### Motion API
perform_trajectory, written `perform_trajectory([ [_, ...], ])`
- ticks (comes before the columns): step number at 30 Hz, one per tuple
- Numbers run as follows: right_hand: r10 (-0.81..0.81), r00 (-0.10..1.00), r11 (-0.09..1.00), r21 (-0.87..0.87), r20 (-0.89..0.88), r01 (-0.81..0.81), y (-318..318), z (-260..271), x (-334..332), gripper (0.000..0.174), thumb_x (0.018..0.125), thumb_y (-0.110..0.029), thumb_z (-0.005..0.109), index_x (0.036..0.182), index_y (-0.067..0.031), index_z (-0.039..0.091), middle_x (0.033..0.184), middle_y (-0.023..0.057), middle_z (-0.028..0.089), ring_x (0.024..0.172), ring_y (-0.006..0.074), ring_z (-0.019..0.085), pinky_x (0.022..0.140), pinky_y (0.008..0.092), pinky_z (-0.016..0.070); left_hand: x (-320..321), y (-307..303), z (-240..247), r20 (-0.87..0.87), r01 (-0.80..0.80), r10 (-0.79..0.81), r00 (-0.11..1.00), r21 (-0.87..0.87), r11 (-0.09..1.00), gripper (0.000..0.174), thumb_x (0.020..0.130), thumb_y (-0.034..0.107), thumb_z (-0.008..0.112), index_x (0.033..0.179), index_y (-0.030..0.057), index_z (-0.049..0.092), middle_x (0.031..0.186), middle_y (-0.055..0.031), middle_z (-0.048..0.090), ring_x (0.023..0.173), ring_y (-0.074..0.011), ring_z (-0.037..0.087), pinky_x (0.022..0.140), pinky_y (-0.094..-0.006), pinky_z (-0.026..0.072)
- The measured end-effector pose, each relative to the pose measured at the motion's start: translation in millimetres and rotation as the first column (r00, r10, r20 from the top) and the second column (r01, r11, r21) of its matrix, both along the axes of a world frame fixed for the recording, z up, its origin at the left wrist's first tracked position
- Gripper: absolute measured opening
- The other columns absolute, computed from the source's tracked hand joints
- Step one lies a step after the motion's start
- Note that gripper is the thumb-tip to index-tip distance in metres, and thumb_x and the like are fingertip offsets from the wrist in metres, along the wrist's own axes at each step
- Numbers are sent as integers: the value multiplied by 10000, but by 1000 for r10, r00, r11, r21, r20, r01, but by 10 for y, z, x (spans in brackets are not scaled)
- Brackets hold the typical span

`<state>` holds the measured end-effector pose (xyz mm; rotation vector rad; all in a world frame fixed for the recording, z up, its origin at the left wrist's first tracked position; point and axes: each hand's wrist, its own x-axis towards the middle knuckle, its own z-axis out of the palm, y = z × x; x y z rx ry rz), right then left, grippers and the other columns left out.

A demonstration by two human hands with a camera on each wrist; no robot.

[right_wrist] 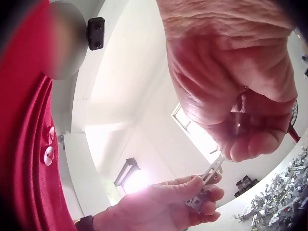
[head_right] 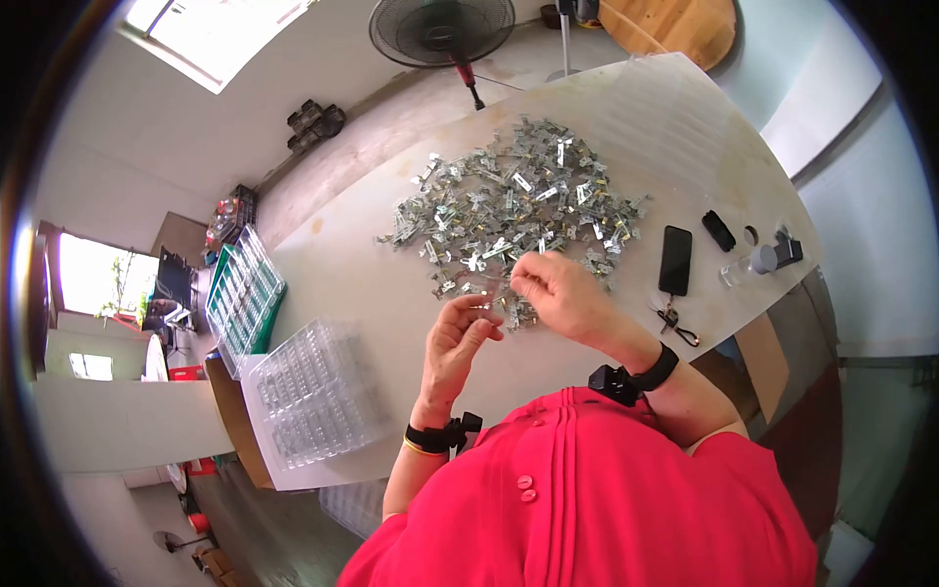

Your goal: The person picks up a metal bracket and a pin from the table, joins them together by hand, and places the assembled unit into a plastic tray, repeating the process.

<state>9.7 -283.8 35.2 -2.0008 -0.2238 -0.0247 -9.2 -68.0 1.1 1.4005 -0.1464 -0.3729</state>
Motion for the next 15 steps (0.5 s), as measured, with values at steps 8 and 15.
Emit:
perform_trajectory([
  [8, 135, 952, 899, 438, -275, -2, 21, -78, 37, 94, 1000, -118, 564, 1018, -37, 608, 891, 29, 683, 780, 92, 648, 666, 247, 545, 10, -14, 46, -79, 232, -257, 963, -237, 943, 293, 1000, 70, 545, 1280, 4, 488, 1115, -103, 625, 996, -174, 628, 847, -333, 538],
  [15, 48, 979, 930, 366, -196, 27, 124, -87, 42, 106, 1018, -121, 535, 1013, -37, 599, 882, 14, 646, 743, 70, 610, 680, 247, 542, 38, -24, -1, 269, -42, -16, 963, 210, 977, 300, 904, 127, 677, 1151, 12, 552, 1083, -122, 629, 1001, -215, 633, 858, -349, 518],
])
